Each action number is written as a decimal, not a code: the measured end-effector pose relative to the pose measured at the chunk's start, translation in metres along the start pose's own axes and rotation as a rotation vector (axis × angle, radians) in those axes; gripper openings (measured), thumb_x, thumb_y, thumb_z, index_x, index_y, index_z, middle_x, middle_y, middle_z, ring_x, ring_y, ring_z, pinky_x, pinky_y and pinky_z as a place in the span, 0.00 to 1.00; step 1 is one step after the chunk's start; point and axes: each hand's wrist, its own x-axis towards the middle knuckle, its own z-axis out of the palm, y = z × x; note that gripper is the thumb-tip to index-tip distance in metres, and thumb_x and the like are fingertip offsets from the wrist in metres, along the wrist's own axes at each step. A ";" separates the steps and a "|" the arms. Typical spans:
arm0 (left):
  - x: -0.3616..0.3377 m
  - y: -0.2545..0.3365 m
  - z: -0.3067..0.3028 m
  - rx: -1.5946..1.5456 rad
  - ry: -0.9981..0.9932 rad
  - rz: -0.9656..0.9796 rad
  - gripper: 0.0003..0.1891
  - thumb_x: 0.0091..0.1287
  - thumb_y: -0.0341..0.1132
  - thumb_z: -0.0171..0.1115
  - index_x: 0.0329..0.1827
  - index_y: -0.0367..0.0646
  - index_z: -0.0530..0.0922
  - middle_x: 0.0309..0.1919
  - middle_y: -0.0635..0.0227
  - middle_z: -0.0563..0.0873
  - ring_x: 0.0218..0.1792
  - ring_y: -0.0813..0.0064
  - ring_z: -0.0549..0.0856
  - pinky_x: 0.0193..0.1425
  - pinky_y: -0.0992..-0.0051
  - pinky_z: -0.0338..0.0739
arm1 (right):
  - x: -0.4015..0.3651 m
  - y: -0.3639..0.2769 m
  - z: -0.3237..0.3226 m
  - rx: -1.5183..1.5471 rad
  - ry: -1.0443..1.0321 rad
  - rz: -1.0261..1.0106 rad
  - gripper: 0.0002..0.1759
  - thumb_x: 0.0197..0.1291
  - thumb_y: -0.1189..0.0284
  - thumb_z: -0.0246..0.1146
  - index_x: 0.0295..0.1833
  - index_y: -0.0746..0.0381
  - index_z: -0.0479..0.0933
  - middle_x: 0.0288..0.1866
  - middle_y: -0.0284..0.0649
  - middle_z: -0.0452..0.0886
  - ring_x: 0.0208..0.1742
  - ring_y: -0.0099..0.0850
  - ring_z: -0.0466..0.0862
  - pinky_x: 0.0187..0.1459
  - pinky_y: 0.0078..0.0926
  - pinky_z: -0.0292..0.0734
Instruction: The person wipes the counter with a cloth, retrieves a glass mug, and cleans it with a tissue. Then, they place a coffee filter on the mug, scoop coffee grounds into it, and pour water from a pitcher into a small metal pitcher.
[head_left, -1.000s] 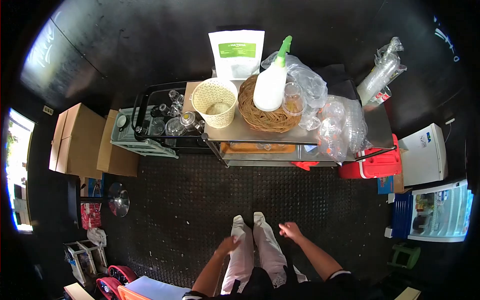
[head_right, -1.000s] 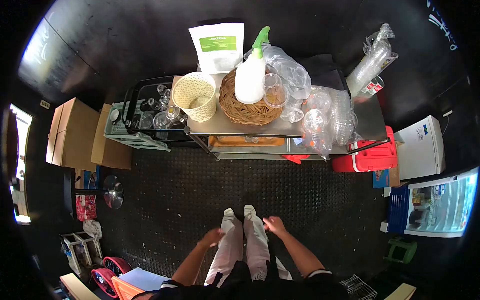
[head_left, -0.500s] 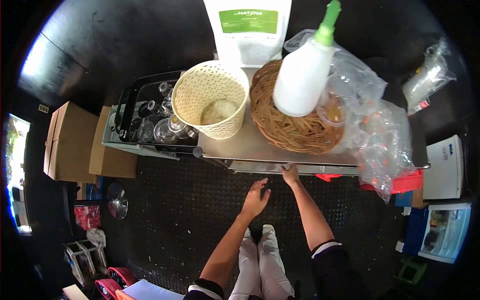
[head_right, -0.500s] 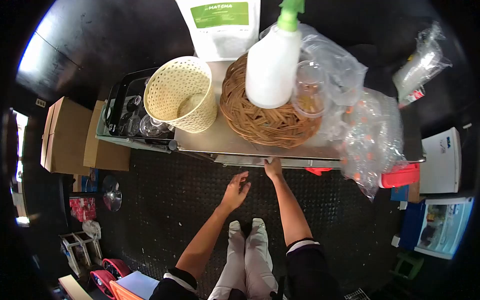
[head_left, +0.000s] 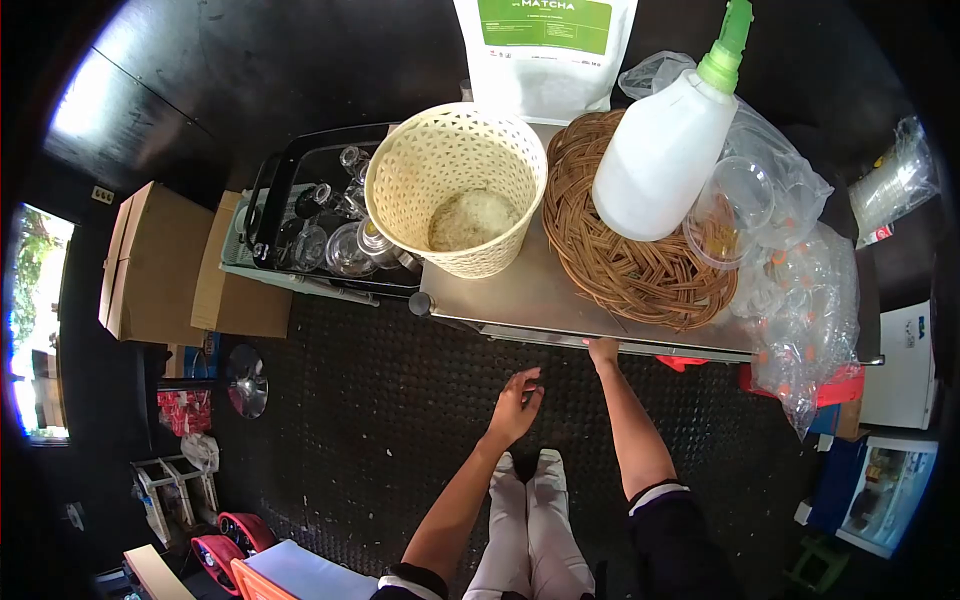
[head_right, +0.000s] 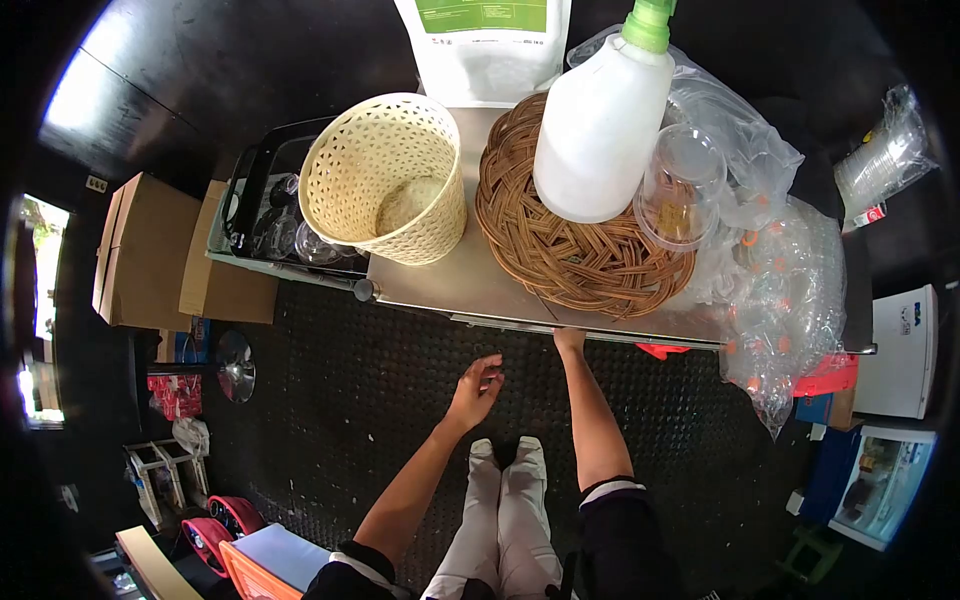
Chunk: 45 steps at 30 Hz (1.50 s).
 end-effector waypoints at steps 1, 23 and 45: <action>-0.001 -0.001 0.000 -0.014 0.004 0.002 0.19 0.64 0.33 0.57 0.58 0.43 0.69 0.52 0.62 0.77 0.45 0.67 0.81 0.45 0.70 0.76 | 0.006 0.014 0.008 0.115 0.004 -0.058 0.22 0.54 0.79 0.60 0.56 0.72 0.68 0.55 0.51 0.74 0.52 0.42 0.77 0.46 0.34 0.78; -0.085 0.048 -0.039 -0.282 -0.088 -0.150 0.21 0.65 0.35 0.59 0.60 0.41 0.67 0.52 0.60 0.78 0.45 0.71 0.81 0.49 0.75 0.75 | -0.242 -0.106 -0.161 0.832 -0.310 -0.083 0.12 0.63 0.66 0.58 0.28 0.56 0.68 0.23 0.24 0.67 0.26 0.13 0.66 0.28 0.15 0.64; -0.208 0.414 -0.039 -0.172 -0.386 0.687 0.38 0.35 0.31 0.79 0.54 0.36 0.71 0.45 0.67 0.80 0.45 0.78 0.78 0.53 0.75 0.73 | -0.448 -0.291 -0.421 0.849 -0.099 -0.681 0.08 0.58 0.77 0.62 0.29 0.62 0.70 0.26 0.24 0.68 0.26 0.10 0.62 0.27 0.11 0.57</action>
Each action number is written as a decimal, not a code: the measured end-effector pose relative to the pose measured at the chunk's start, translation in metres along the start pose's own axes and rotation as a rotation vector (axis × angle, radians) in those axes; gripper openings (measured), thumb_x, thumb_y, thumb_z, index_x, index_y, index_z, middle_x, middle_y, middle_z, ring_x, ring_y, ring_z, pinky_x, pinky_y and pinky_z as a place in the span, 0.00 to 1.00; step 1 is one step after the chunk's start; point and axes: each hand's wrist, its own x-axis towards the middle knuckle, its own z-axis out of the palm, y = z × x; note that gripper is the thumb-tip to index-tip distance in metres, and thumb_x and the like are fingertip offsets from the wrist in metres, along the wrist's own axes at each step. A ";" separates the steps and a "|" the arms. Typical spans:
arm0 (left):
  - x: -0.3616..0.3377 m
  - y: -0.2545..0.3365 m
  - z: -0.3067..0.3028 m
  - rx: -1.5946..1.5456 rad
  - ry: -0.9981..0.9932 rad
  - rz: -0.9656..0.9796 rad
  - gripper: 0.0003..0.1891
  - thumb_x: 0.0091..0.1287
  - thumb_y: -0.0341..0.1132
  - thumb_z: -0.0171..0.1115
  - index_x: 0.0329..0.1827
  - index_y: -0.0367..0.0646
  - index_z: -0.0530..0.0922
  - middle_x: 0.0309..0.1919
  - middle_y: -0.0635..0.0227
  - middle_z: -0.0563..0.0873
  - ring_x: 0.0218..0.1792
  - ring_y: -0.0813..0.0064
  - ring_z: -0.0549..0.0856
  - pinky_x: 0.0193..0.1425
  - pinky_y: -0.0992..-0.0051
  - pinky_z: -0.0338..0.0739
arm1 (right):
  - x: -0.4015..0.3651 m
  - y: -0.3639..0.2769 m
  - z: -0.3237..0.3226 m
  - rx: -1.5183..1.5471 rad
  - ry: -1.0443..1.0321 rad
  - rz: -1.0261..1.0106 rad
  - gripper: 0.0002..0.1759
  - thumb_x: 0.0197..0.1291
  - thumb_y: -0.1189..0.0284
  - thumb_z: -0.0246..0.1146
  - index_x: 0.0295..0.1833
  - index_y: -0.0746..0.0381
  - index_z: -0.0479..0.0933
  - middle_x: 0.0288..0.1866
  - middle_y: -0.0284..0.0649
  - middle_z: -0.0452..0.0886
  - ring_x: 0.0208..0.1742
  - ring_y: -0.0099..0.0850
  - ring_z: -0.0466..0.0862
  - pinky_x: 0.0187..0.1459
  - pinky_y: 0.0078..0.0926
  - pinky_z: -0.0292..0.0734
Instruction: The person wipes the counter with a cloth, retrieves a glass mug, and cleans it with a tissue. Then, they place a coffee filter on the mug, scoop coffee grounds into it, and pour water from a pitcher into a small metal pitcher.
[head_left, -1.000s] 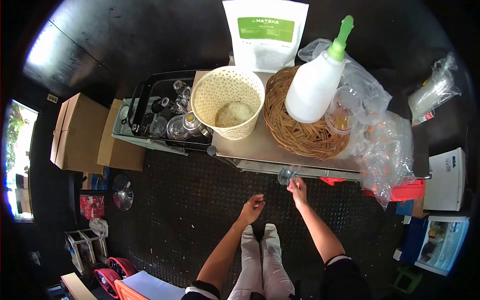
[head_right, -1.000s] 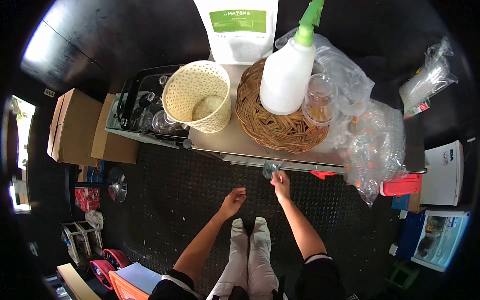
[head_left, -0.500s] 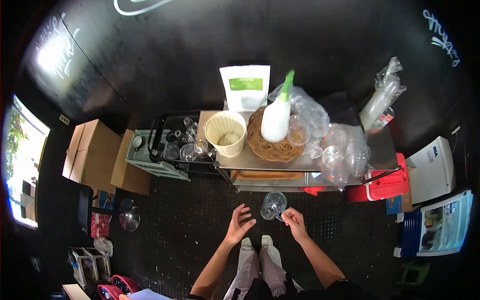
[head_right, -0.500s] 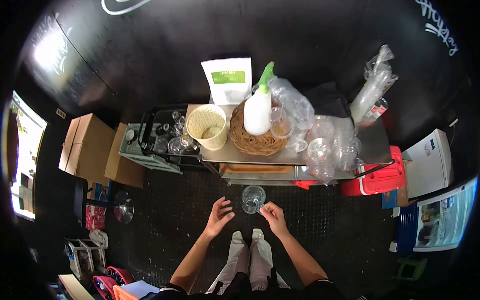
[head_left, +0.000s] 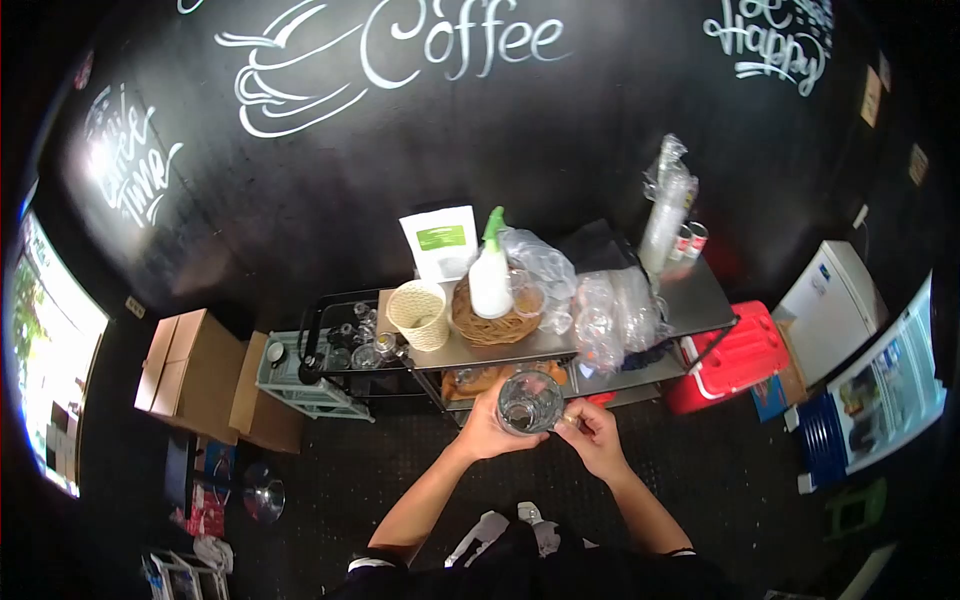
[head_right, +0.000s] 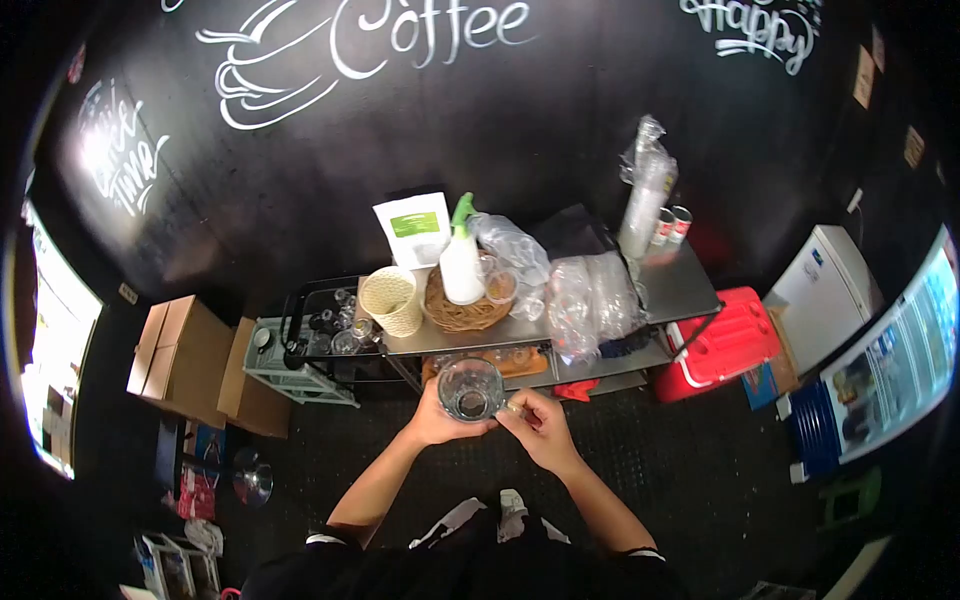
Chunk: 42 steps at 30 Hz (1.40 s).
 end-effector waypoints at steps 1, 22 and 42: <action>0.001 0.011 0.006 -0.038 0.016 0.004 0.36 0.36 0.31 0.79 0.52 0.36 0.72 0.43 0.67 0.80 0.43 0.79 0.79 0.52 0.75 0.73 | -0.008 -0.006 0.001 -0.011 0.024 -0.004 0.08 0.58 0.77 0.62 0.29 0.62 0.70 0.26 0.24 0.68 0.26 0.10 0.62 0.27 0.11 0.57; -0.003 0.014 0.109 -0.496 -0.717 0.073 0.43 0.43 0.33 0.76 0.64 0.40 0.62 0.53 0.63 0.76 0.51 0.73 0.77 0.58 0.71 0.71 | -0.135 -0.056 0.041 0.062 0.851 -0.147 0.13 0.68 0.64 0.52 0.32 0.59 0.68 0.26 0.24 0.63 0.28 0.15 0.60 0.31 0.14 0.56; -0.259 0.156 0.534 -0.793 -1.902 0.172 0.43 0.40 0.33 0.80 0.61 0.39 0.65 0.51 0.62 0.77 0.53 0.71 0.77 0.59 0.69 0.71 | -0.542 -0.172 0.041 -0.329 1.934 -0.617 0.13 0.66 0.69 0.54 0.27 0.60 0.68 0.22 0.24 0.62 0.25 0.14 0.59 0.28 0.16 0.54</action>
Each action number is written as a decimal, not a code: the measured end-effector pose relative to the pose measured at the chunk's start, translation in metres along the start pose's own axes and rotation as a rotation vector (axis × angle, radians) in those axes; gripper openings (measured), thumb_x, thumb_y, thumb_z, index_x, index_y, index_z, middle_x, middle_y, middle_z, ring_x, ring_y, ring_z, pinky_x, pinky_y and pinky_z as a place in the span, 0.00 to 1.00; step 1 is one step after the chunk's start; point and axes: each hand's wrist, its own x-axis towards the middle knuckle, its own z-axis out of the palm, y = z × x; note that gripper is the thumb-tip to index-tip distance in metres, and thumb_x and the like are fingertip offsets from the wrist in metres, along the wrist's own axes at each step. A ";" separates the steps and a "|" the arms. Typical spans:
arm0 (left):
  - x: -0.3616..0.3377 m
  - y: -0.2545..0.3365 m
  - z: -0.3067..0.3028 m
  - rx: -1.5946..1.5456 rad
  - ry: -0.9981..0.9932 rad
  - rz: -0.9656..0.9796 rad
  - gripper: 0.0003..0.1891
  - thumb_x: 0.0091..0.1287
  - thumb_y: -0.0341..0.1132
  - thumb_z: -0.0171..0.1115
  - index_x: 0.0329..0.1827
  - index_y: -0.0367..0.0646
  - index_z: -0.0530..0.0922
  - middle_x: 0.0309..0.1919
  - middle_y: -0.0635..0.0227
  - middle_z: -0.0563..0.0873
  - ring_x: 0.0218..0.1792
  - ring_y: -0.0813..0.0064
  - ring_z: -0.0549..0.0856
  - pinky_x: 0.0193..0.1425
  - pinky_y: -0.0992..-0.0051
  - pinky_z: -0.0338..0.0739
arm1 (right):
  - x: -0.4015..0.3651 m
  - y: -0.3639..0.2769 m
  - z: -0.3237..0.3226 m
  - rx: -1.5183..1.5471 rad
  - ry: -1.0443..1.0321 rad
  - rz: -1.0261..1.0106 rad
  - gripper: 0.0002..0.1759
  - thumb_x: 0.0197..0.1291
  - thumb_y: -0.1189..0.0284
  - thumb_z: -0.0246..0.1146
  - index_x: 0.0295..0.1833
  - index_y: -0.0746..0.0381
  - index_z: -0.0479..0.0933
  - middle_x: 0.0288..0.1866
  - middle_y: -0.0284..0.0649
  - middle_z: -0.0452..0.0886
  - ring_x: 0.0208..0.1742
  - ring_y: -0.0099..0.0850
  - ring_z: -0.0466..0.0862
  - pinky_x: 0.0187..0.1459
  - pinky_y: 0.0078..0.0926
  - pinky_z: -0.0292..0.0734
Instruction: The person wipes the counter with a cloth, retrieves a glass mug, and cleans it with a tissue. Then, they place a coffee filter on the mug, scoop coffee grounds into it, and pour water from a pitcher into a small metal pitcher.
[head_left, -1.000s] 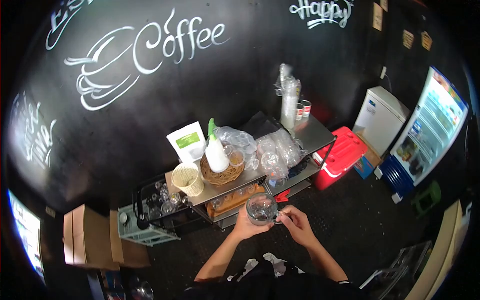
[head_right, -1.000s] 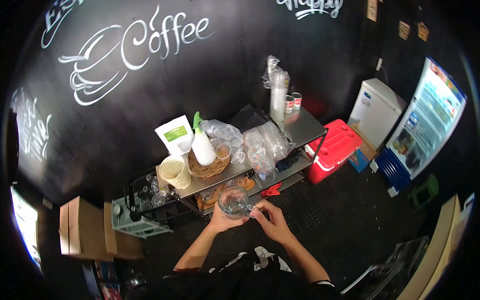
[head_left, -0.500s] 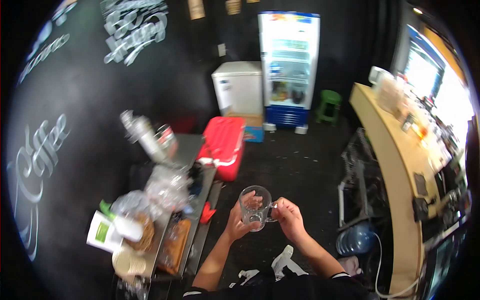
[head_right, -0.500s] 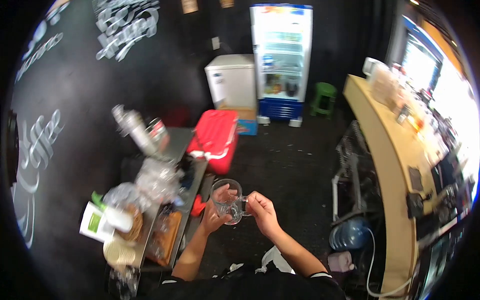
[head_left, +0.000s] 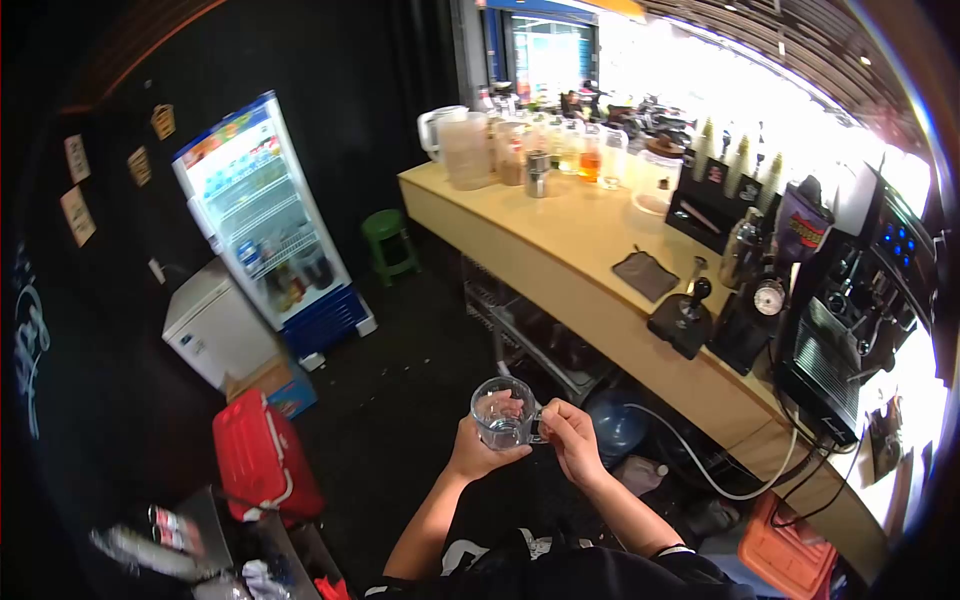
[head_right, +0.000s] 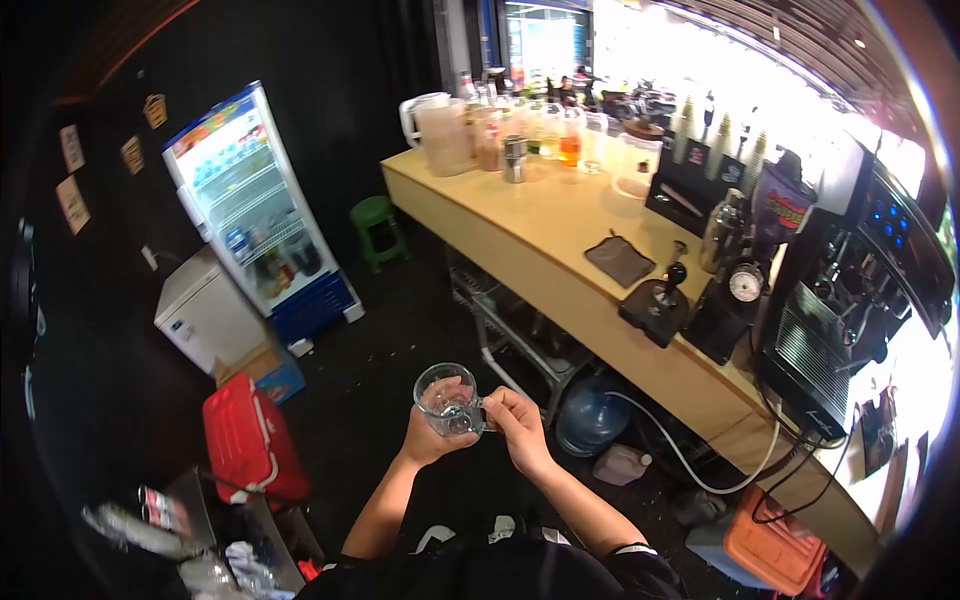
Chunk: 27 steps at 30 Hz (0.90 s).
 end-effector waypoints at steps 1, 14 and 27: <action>0.018 -0.005 0.005 -0.014 -0.030 0.001 0.43 0.40 0.33 0.80 0.61 0.39 0.65 0.51 0.62 0.77 0.53 0.71 0.77 0.59 0.69 0.71 | 0.008 -0.004 -0.009 -0.015 0.059 -0.015 0.12 0.66 0.69 0.54 0.28 0.60 0.68 0.22 0.24 0.62 0.25 0.14 0.60 0.28 0.16 0.54; 0.219 -0.091 -0.041 -0.124 -0.292 0.052 0.41 0.38 0.28 0.79 0.58 0.38 0.67 0.49 0.62 0.76 0.52 0.70 0.78 0.58 0.69 0.73 | 0.168 0.026 -0.071 -0.225 0.419 -0.245 0.10 0.67 0.66 0.55 0.35 0.60 0.69 0.28 0.27 0.68 0.30 0.15 0.67 0.34 0.14 0.63; 0.472 -0.153 -0.007 -0.193 -0.502 0.135 0.44 0.47 0.29 0.75 0.65 0.38 0.57 0.57 0.61 0.67 0.56 0.67 0.75 0.59 0.70 0.71 | 0.335 -0.006 -0.174 -0.629 0.804 -0.487 0.19 0.63 0.71 0.57 0.58 0.62 0.64 0.54 0.39 0.70 0.55 0.26 0.70 0.51 0.24 0.68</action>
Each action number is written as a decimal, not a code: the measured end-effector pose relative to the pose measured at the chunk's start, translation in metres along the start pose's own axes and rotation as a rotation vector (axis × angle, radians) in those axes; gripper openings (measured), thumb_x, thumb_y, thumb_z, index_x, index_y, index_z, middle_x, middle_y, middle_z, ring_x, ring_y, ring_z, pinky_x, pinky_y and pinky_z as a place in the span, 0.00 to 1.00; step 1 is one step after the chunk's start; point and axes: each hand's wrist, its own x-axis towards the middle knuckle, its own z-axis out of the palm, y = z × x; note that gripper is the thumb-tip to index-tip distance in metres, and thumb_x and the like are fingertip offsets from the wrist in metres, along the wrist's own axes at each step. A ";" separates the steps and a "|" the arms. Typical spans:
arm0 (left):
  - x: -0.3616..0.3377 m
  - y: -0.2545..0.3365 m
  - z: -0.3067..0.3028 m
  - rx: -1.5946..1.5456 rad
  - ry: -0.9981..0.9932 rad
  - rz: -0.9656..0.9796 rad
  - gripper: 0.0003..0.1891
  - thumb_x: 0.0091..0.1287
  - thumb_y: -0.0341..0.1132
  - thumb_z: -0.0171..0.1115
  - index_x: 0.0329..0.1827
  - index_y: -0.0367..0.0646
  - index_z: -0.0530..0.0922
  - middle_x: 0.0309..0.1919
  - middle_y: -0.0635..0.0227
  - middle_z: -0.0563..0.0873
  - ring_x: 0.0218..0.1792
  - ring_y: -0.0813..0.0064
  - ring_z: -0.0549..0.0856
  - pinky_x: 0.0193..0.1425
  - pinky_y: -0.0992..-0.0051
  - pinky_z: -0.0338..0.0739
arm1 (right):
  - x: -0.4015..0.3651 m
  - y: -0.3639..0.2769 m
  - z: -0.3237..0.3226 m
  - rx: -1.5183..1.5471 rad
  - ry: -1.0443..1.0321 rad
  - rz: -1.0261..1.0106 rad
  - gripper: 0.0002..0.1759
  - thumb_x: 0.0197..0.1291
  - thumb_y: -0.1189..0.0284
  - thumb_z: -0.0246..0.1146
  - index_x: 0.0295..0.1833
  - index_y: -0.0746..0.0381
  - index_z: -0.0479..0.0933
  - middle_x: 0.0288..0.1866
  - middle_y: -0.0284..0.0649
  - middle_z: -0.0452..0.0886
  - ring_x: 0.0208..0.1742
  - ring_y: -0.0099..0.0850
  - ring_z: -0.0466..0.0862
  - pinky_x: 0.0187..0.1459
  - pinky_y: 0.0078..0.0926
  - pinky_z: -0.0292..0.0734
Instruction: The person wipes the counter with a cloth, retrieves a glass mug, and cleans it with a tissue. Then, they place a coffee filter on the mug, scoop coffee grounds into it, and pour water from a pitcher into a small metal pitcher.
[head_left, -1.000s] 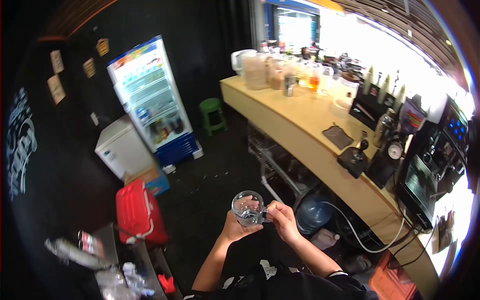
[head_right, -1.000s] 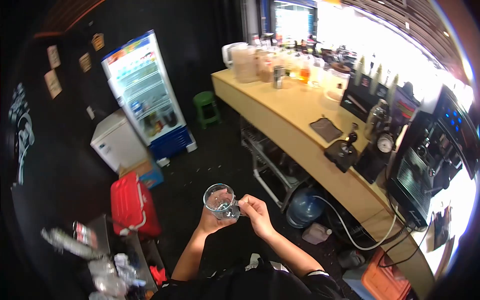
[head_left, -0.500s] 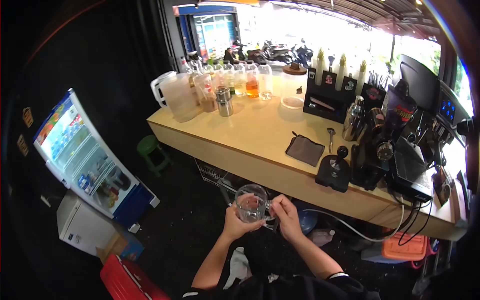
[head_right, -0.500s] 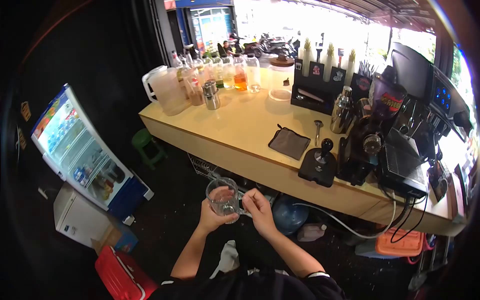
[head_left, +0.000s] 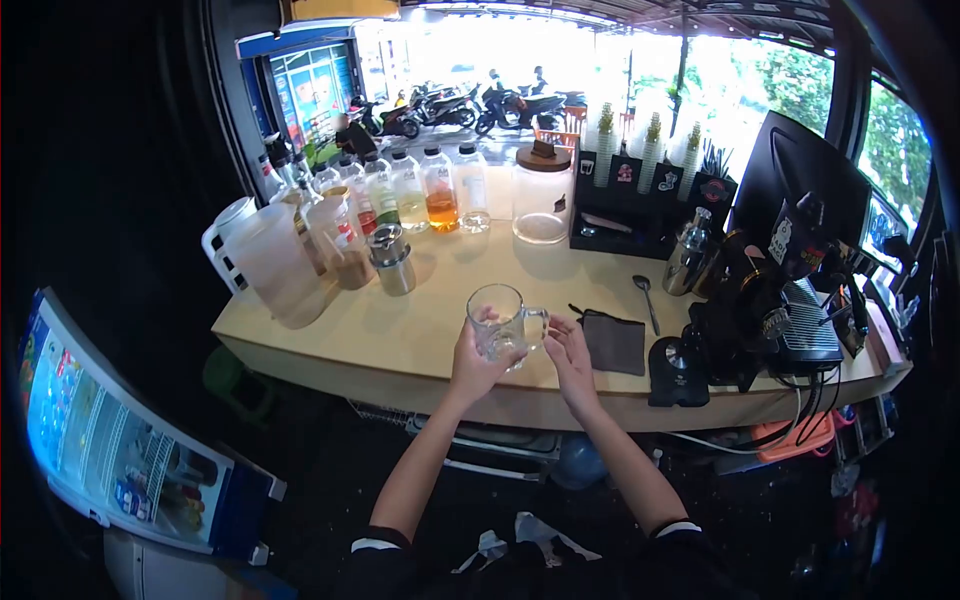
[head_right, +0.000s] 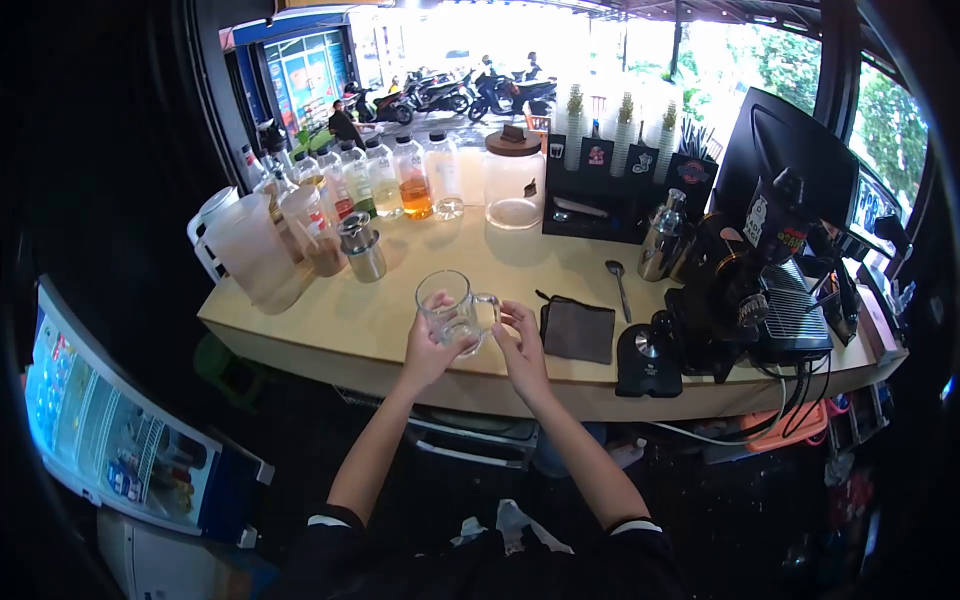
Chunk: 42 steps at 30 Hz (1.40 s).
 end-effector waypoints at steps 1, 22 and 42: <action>0.018 -0.012 0.004 0.011 0.039 0.027 0.43 0.46 0.30 0.76 0.64 0.36 0.57 0.57 0.59 0.68 0.57 0.67 0.74 0.60 0.70 0.71 | 0.010 0.011 -0.006 -0.064 0.018 0.020 0.26 0.61 0.72 0.58 0.64 0.62 0.60 0.61 0.42 0.67 0.61 0.30 0.68 0.54 0.27 0.68; 0.096 -0.102 0.015 0.140 -0.010 -0.040 0.46 0.46 0.37 0.76 0.65 0.38 0.55 0.56 0.54 0.68 0.57 0.62 0.72 0.59 0.67 0.71 | 0.064 0.088 -0.016 0.032 0.023 0.282 0.44 0.57 0.77 0.61 0.72 0.61 0.41 0.71 0.48 0.52 0.64 0.38 0.66 0.59 0.31 0.68; 0.027 -0.036 0.010 0.453 0.178 0.231 0.37 0.56 0.32 0.67 0.66 0.35 0.57 0.61 0.49 0.67 0.61 0.54 0.69 0.63 0.61 0.63 | 0.039 0.036 -0.027 -0.552 -0.010 -0.034 0.40 0.55 0.72 0.63 0.71 0.60 0.50 0.65 0.48 0.61 0.64 0.38 0.67 0.57 0.36 0.68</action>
